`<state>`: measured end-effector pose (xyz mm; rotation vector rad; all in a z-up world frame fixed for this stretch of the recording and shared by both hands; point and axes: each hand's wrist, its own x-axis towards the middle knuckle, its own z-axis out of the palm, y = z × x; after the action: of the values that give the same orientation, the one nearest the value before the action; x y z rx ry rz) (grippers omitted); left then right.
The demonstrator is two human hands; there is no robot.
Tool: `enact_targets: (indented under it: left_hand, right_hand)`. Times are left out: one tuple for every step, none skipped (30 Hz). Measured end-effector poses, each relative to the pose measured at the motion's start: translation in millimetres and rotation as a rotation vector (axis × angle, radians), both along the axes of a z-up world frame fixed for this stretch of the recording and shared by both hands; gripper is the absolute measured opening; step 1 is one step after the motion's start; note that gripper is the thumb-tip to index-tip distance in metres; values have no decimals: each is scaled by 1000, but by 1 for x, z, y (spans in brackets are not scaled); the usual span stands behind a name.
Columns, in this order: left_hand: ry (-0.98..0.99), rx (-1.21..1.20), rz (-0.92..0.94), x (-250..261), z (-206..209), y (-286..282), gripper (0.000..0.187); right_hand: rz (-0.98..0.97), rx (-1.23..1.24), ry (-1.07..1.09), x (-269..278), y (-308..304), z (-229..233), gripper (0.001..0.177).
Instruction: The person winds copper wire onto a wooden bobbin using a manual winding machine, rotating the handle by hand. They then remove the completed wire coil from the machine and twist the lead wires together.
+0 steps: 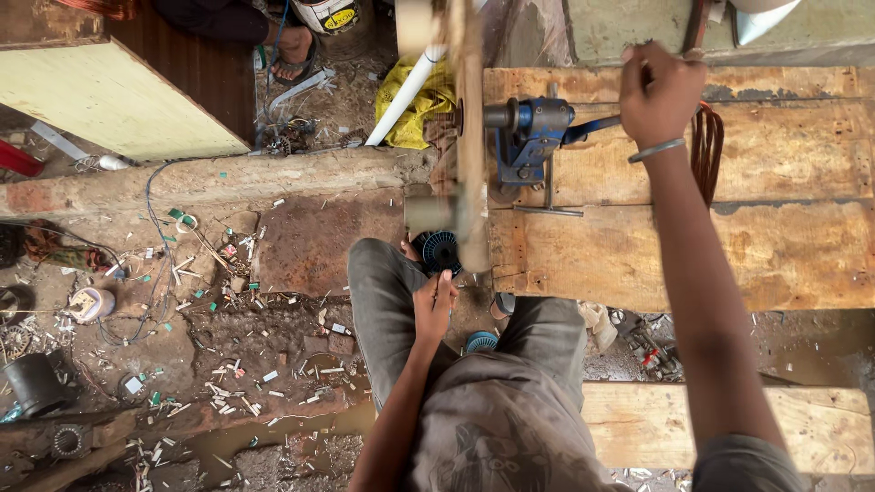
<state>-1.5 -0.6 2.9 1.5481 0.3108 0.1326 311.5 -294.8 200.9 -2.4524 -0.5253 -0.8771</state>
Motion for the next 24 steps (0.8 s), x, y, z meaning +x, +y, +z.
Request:
enact_targets:
  left_hand:
    - [1, 1, 5, 0, 1, -1, 48]
    - [-10, 39, 6, 0, 1, -1, 48]
    - [-21, 79, 8, 0, 2, 1, 49]
    - [-20, 82, 13, 1, 3, 1, 49]
    - [-1, 70, 18, 2, 3, 0, 48]
    - [18, 59, 23, 4, 3, 0, 48]
    - [17, 58, 28, 5, 4, 0, 48]
    - [23, 56, 17, 7, 4, 0, 50]
    - [32, 55, 6, 6, 5, 1, 51]
    - [35, 55, 12, 6, 6, 1, 51]
    - [10, 37, 9, 7, 6, 0, 50]
    - [-15, 19, 6, 7, 7, 0, 50]
    - [-12, 20, 8, 6, 7, 0, 50]
    - [9, 28, 6, 6, 7, 1, 50]
    - [25, 34, 3, 7, 7, 1, 50]
    - [25, 34, 5, 8, 7, 1, 50]
    - [42, 34, 10, 8, 7, 1, 50]
    - [59, 34, 15, 7, 8, 1, 51]
    - [59, 30, 16, 8, 8, 0, 51]
    - [21, 73, 22, 10, 8, 0, 52]
    - [-14, 117, 28, 8, 8, 0, 53]
    - [-11, 114, 30, 6, 8, 0, 53]
    - [-6, 124, 44, 7, 9, 0, 53]
    - [-2, 134, 58, 7, 9, 0, 53]
  right_hand:
    - [-95, 73, -49, 8, 1, -3, 21]
    - [-90, 74, -48, 15, 3, -7, 21]
    - [-123, 94, -147, 21, 6, -11, 24]
    - [-155, 116, -245, 26, 10, -16, 27]
    - [-151, 117, -244, 29, 13, -20, 27]
    - [-205, 13, -261, 31, 16, -23, 32]
    - [-257, -92, -280, 33, 19, -25, 36]
    - [-252, -92, -281, 34, 22, -26, 36]
    - [-247, -70, -218, 32, 25, -29, 38]
    - [-240, -47, -154, 30, 28, -33, 42]
    - [-237, -47, -153, 28, 29, -37, 42]
    - [-176, -6, -69, 25, 29, -43, 43]
    - [-118, 37, 19, 25, 27, -51, 44]
    - [-115, 38, 23, 28, 25, -63, 44]
    - [-92, 16, 2, 32, 21, -76, 46]
    - [-69, -5, -18, 37, 16, -92, 47]
    - [-67, -7, -16, 45, 11, -108, 47]
    - [-93, -55, 34, 56, 6, -123, 45]
    - [-120, -105, 81, 65, 0, -136, 43]
    - [-119, -109, 81, 69, -7, -148, 43]
    - [-82, -87, 154, 68, -11, -160, 40]
    - [-45, -65, 226, 65, -15, -171, 38]
    - [-43, -65, 225, 64, -19, -180, 38]
    - [-13, -87, 225, 60, -22, -190, 35]
